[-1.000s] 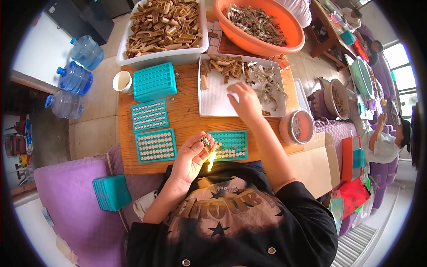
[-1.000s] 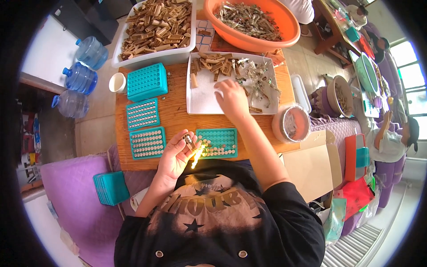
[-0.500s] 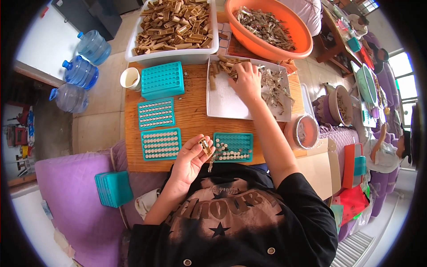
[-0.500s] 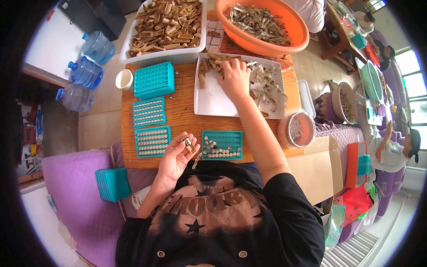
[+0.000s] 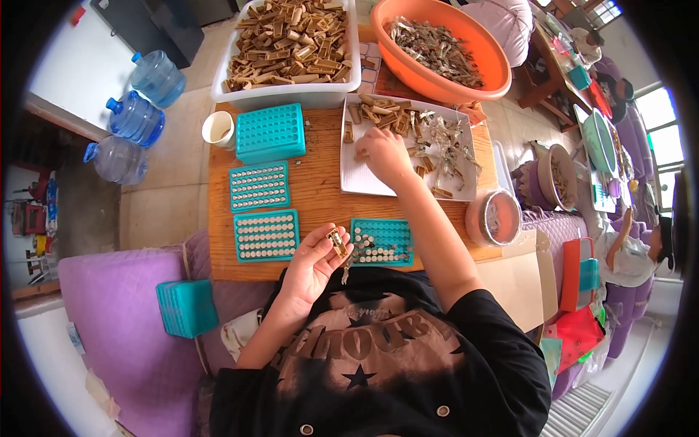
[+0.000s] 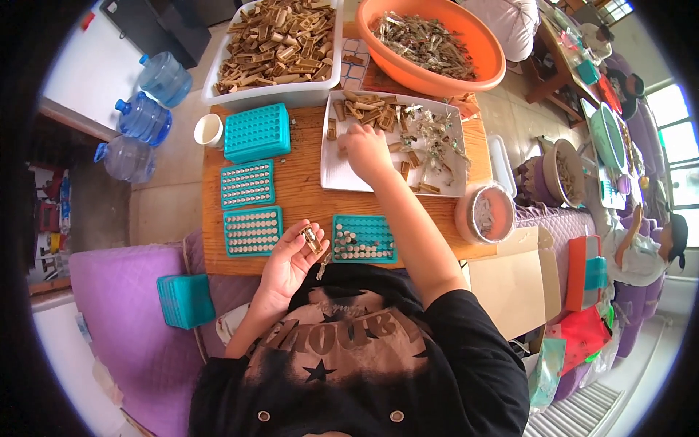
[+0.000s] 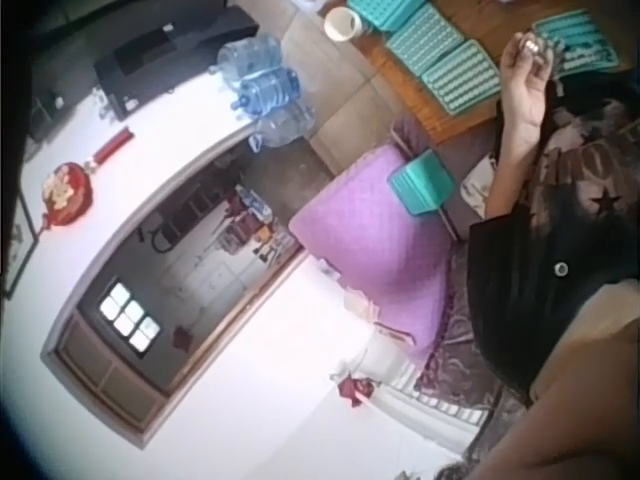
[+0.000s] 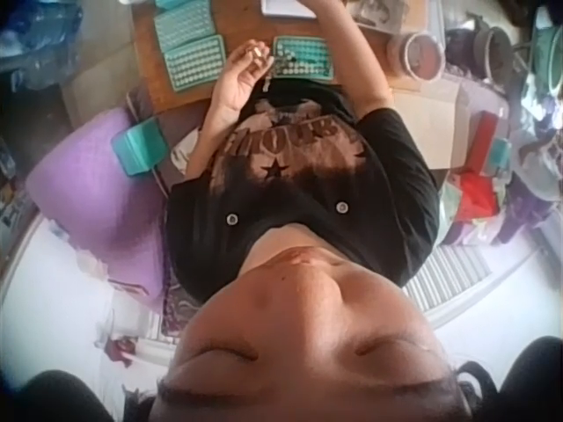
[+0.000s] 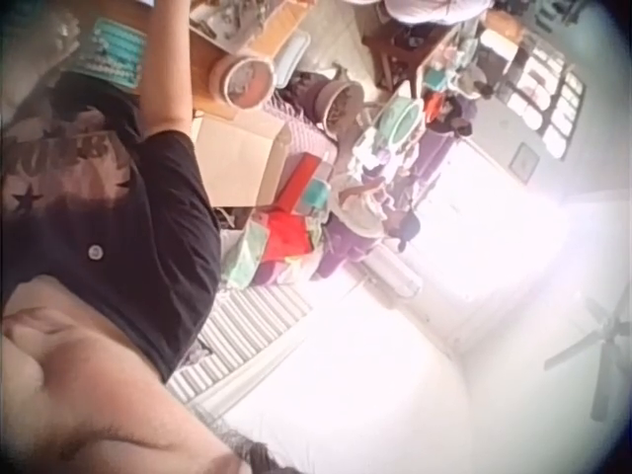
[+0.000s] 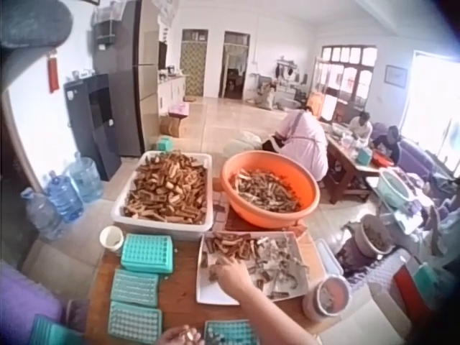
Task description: The person assembles small industrial components by hand, then places the assembled components into blue plastic trays.
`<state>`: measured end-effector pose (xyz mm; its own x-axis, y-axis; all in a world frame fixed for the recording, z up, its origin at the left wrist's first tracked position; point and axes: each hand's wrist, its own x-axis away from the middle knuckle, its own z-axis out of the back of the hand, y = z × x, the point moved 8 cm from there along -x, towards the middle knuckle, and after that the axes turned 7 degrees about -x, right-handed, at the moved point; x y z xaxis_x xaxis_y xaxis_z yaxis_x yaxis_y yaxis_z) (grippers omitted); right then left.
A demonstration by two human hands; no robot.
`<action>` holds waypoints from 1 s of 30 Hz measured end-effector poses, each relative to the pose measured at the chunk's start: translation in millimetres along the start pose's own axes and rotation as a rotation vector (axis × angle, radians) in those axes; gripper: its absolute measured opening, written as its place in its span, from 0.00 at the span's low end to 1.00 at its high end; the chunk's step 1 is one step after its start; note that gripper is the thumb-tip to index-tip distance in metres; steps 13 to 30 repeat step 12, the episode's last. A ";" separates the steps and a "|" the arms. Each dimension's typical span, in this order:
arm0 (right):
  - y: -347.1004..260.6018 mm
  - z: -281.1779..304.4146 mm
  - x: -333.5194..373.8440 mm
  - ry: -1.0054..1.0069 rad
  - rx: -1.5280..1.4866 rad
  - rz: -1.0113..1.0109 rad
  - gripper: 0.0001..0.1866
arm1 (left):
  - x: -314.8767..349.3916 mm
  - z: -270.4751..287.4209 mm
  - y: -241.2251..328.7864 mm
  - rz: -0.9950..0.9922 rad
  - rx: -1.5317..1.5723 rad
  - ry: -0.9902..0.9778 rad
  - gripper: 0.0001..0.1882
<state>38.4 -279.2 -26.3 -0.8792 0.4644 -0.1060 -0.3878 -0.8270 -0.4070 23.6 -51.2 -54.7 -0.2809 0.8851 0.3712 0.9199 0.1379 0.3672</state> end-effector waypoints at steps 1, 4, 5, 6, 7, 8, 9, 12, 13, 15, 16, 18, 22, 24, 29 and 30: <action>0.8 -2.8 3.8 -0.071 -0.073 0.055 0.09 | 0.1 2.0 -0.1 0.002 -0.010 0.010 0.14; -1.6 11.3 21.1 0.107 -0.201 0.241 0.08 | -2.5 3.7 -3.2 0.016 -0.011 0.022 0.14; 1.3 11.6 25.6 0.107 -0.198 0.238 0.08 | -3.3 1.8 -4.2 0.021 -0.009 0.007 0.14; 9.7 15.2 27.3 0.136 -0.254 0.121 0.06 | -4.2 0.7 -4.7 0.023 -0.007 -0.006 0.14; 17.3 17.8 30.0 0.165 -0.311 0.005 0.05 | -5.1 0.5 -5.0 0.023 -0.007 -0.006 0.14; 12.5 17.7 32.2 0.165 -0.310 0.006 0.05 | -6.0 0.1 -5.5 0.023 -0.011 -0.008 0.14; 13.7 17.3 34.7 0.130 -0.254 -0.172 0.07 | -6.2 -0.7 -6.7 0.026 -0.016 -0.011 0.14; 25.2 -4.8 37.5 -0.079 -0.057 -0.363 0.21 | -9.0 -3.4 -8.2 0.011 -0.035 -0.048 0.14; 25.2 -4.8 37.5 -0.079 -0.057 -0.363 0.21 | -9.0 -3.4 -8.2 0.011 -0.035 -0.048 0.14; 25.2 -4.8 37.5 -0.079 -0.057 -0.363 0.21 | -9.0 -3.4 -8.2 0.011 -0.035 -0.048 0.14; 25.2 -4.8 37.5 -0.079 -0.057 -0.363 0.21 | -9.0 -3.4 -8.2 0.011 -0.035 -0.048 0.14; 25.2 -4.8 37.5 -0.079 -0.057 -0.363 0.21 | -9.0 -3.4 -8.2 0.011 -0.035 -0.048 0.14; 25.2 -4.8 37.5 -0.079 -0.057 -0.363 0.21 | -9.0 -3.4 -8.2 0.011 -0.035 -0.048 0.14; 25.2 -4.8 37.5 -0.079 -0.057 -0.363 0.21 | -9.0 -3.4 -8.2 0.011 -0.035 -0.048 0.14; 25.2 -4.8 37.5 -0.079 -0.057 -0.363 0.21 | -9.0 -3.4 -8.2 0.011 -0.035 -0.048 0.14; 25.2 -4.8 37.5 -0.079 -0.057 -0.363 0.21 | -9.0 -3.4 -8.2 0.011 -0.035 -0.048 0.14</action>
